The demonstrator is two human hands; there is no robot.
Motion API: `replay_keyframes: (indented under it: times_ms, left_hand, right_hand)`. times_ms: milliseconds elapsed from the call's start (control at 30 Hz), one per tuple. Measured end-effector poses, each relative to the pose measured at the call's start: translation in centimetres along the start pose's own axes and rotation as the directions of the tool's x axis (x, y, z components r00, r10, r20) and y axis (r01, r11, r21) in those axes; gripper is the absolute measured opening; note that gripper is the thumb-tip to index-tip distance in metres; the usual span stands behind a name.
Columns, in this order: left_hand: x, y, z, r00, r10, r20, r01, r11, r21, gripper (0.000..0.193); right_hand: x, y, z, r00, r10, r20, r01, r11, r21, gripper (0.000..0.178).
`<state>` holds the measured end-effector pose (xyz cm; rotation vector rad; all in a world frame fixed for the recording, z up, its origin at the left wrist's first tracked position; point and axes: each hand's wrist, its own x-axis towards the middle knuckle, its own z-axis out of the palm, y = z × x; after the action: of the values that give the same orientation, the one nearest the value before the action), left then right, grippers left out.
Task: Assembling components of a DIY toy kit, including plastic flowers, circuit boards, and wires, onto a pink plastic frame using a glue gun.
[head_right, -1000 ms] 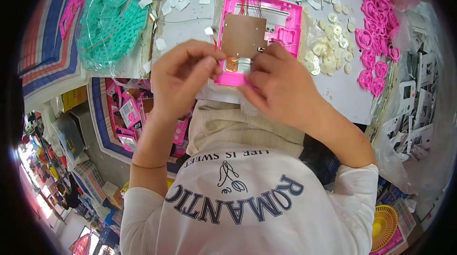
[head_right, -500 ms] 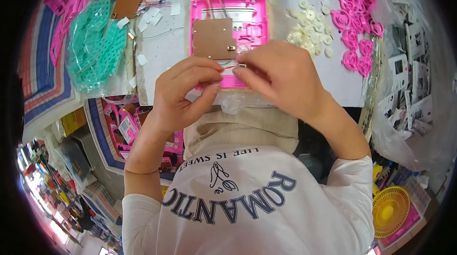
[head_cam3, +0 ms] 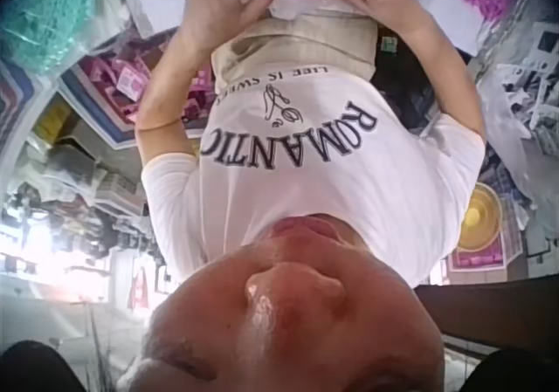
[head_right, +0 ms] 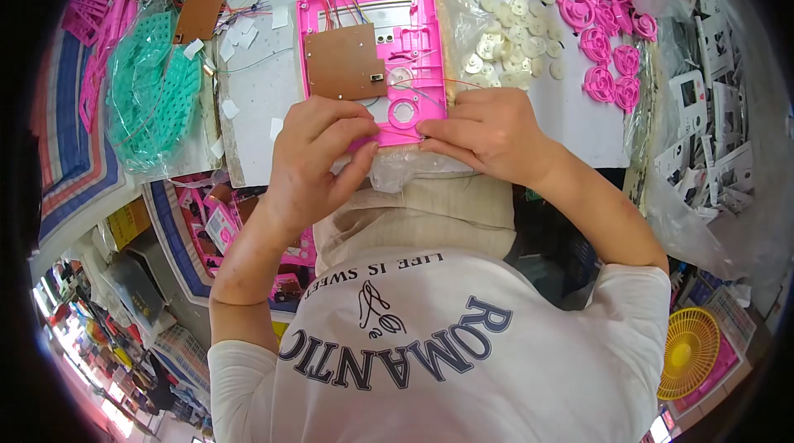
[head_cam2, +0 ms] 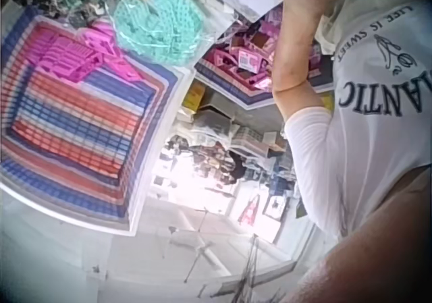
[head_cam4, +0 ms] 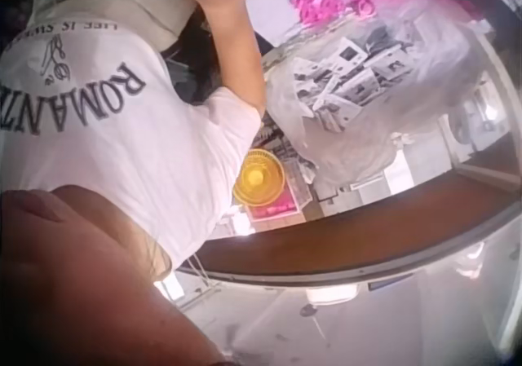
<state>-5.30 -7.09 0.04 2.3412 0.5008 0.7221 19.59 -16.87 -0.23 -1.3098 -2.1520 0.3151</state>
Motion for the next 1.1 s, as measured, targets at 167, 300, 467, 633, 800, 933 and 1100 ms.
replay_keyframes:
  times_ms: [167,300,467,633,800,933,1100]
  left_hand:
    - [0.1,2.4,1.3,0.994,0.060,0.095,-0.072,0.988,0.135,0.039]
    - [-0.7,2.6,2.2,0.985,0.104,0.137,-0.137,0.957,0.257,0.046]
    - [-1.0,2.8,3.1,0.965,0.185,0.187,-0.252,0.857,0.450,0.044]
    - [-0.8,2.8,2.4,0.952,0.192,0.237,-0.285,0.838,0.466,0.046]
    - [-0.6,2.7,2.2,0.972,0.107,0.210,-0.170,0.936,0.307,0.052]
    - [-0.2,2.7,1.4,0.976,0.048,0.212,-0.083,0.983,0.161,0.046]
    - [4.2,-1.0,-2.5,0.892,-0.452,-0.002,0.447,0.882,-0.152,0.028]
  right_hand:
    - [-0.9,-0.1,0.9,0.995,0.019,-0.098,-0.019,1.000,-0.003,0.022]
    - [-1.8,-1.8,0.9,0.996,0.062,-0.057,-0.072,0.978,-0.198,0.031]
    - [-1.3,-6.2,-1.7,0.847,0.357,0.393,-0.163,0.880,-0.447,0.044]
    - [6.6,-1.6,-3.2,0.947,0.321,0.031,-0.320,0.947,-0.038,0.023]
    - [13.7,2.3,0.7,0.871,0.491,0.026,-0.465,0.840,-0.278,0.029]
    - [13.7,3.8,2.3,0.893,0.450,-0.022,-0.435,0.847,-0.305,0.026]
    - [12.4,3.3,2.3,0.850,0.508,-0.139,-0.515,0.857,-0.019,0.019]
